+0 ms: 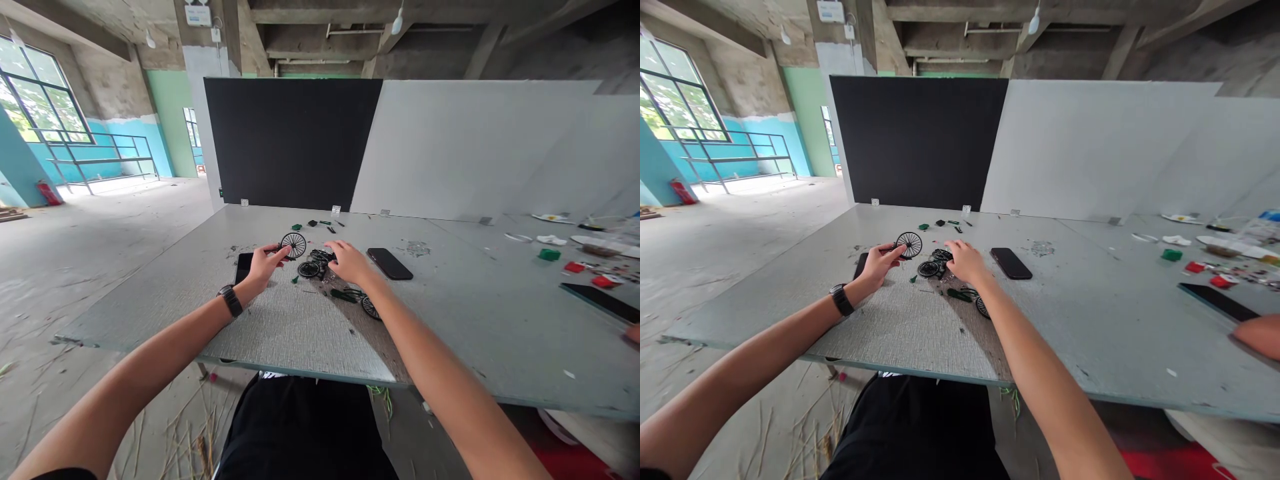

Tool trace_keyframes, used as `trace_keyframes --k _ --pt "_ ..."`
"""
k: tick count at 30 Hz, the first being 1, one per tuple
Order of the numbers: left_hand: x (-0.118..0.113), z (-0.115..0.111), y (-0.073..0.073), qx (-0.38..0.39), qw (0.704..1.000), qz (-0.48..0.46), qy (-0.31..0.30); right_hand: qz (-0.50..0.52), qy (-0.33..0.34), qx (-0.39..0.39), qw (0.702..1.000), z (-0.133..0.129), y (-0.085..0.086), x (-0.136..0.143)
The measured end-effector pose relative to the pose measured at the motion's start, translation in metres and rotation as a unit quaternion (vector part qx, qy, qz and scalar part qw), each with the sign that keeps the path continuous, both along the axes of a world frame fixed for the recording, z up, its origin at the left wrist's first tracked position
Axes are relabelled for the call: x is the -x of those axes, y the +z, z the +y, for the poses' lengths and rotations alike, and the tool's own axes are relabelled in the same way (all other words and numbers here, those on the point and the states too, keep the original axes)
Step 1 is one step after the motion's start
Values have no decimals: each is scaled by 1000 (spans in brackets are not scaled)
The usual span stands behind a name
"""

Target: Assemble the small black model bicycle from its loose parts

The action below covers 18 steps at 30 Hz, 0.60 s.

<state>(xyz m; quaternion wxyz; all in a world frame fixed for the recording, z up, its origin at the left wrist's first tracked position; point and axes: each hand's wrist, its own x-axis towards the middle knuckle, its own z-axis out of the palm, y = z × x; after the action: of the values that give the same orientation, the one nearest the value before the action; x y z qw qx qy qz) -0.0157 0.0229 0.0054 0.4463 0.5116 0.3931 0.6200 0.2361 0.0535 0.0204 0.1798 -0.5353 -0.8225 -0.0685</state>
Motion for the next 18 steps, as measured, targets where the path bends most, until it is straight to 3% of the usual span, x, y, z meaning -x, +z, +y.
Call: trace_keyframes --k 3,6,18 --pt "-2 -3 0 -3 1000 14 -8 70 95 -68 991 -12 8 17" --pt "-4 -4 0 -9 1000 21 -10 82 142 -77 983 -22 14 32" --pt "-3 -2 -1 -14 1000 21 -2 80 116 -105 985 -26 13 35"
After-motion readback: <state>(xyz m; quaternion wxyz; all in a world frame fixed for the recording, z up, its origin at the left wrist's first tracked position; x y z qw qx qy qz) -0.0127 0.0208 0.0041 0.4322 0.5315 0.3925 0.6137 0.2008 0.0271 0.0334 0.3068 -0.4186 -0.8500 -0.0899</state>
